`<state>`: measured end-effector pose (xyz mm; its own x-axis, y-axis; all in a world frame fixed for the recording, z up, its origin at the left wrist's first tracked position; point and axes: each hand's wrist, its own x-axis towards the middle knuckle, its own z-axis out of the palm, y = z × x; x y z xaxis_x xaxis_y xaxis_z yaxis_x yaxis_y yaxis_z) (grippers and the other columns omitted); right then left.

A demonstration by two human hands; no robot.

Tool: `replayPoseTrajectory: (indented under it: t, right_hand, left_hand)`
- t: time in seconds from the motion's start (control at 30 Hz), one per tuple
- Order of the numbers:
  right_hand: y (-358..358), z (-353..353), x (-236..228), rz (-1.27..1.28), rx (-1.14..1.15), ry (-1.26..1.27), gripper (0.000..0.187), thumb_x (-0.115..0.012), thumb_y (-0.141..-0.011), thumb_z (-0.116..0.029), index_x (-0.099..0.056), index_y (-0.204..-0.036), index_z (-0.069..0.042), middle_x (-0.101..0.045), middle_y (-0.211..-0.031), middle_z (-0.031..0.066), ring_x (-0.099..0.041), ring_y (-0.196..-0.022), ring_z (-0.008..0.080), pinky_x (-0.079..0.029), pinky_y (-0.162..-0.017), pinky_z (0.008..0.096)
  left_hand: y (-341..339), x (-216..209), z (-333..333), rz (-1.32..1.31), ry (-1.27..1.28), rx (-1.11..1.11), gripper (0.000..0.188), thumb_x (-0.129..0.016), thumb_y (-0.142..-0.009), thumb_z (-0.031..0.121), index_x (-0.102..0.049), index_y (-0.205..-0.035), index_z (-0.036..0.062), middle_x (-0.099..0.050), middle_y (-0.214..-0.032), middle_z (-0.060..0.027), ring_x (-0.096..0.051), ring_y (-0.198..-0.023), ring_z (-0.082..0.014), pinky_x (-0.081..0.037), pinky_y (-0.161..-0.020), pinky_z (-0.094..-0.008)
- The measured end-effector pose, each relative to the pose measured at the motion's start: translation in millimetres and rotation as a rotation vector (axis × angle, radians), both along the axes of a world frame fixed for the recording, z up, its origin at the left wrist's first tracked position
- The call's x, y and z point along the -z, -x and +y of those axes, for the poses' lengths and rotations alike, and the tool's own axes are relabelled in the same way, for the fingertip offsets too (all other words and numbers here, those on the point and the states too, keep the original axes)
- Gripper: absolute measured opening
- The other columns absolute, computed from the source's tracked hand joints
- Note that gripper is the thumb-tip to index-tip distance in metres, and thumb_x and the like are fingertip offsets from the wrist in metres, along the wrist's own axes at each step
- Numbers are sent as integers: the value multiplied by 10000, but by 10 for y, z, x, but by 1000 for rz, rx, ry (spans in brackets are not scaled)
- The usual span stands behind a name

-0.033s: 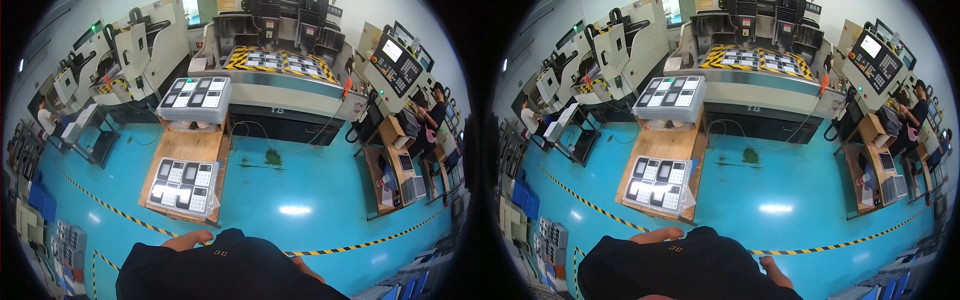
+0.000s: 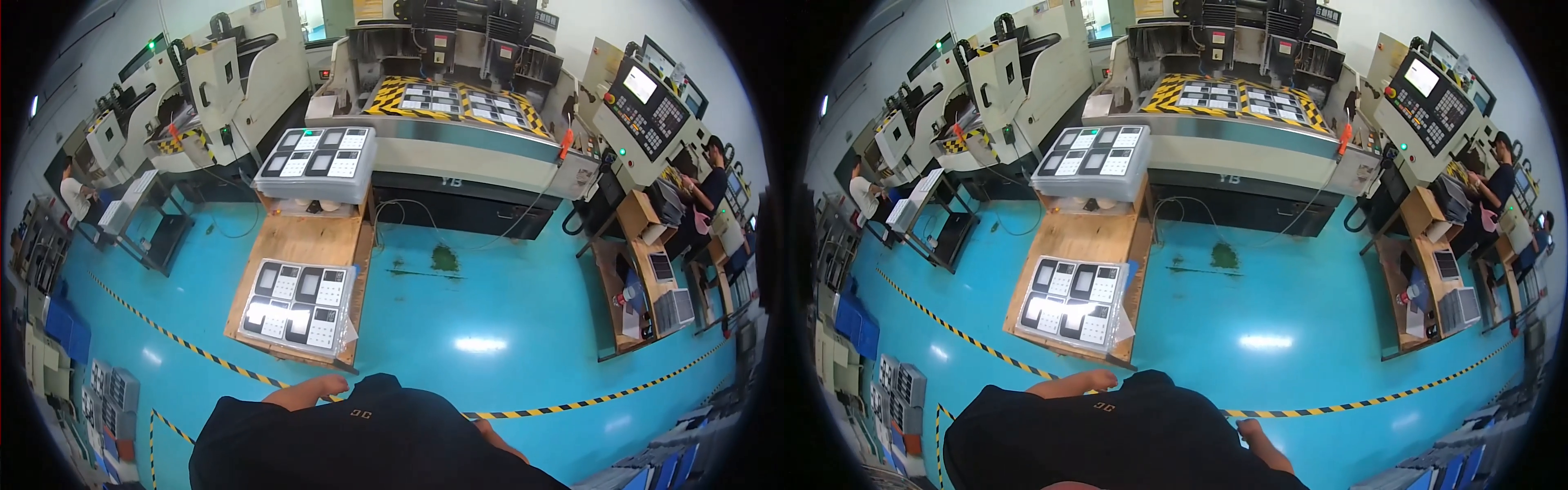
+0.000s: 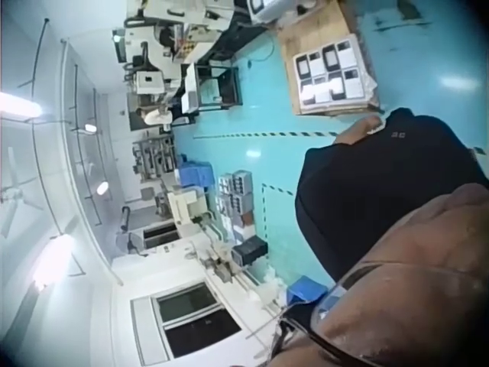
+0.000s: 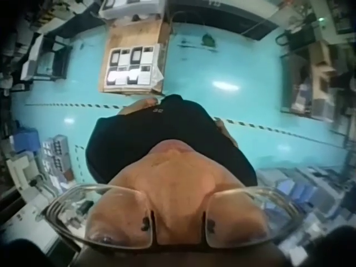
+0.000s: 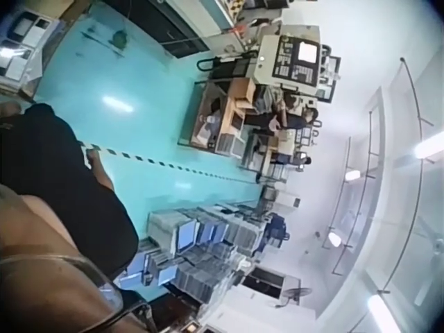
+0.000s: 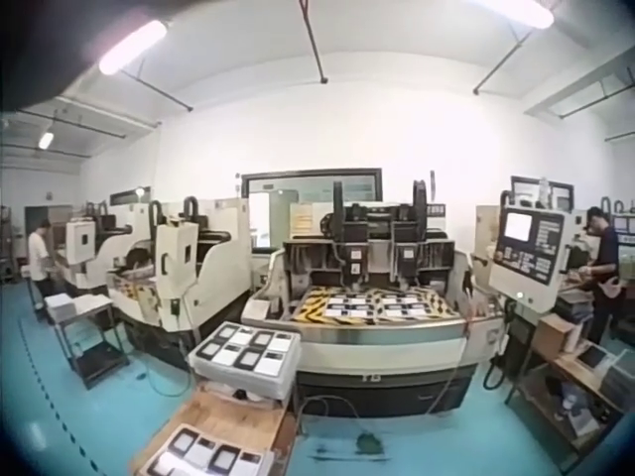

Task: The person uses an air nozzle to clear a machine bed, removes a sheet of cut panels by hand, and places it on a stack. After walking to another machine, they repeat the process by clearing the bed with the air nozzle and removing a different sheet of panels.

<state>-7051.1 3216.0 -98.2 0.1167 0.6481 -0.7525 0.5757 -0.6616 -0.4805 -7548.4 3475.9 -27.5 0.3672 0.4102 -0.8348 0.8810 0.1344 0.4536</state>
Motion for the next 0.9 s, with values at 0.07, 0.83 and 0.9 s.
replayPoseTrajectory:
  t: [0.07,0.83,0.9]
  right_hand:
    - [1,41,-38,-93,-171,-172,471,-493,-895,-417,-688,-846,8,-694,-832,193,-671,-751,336,-518,-732,452]
    - [-1323,3972,111,-62,263,-317,345,-595,-906,-338,-705,-878,-12,-643,-711,84,-601,-602,151,-515,-549,327]
    - [-1137,4500,-73,1,315,-365,344,-592,-905,-335,-702,-868,-11,-639,-707,86,-591,-575,161,-510,-533,335]
  left_hand:
    - [-169,20,152,-52,-31,-42,343,-571,-882,381,-687,-980,74,-656,-825,-98,-627,-694,-234,-519,-569,-408]
    - [-1661,-2372,5275,-445,-1232,-261,335,-624,-895,191,-623,-1188,29,-660,-1151,-163,-618,-1108,-317,-484,-941,-388]
    - [-1639,-2417,5505,-286,-1313,-170,410,-625,-892,213,-586,-1260,37,-626,-1237,-181,-573,-1196,-348,-454,-998,-429]
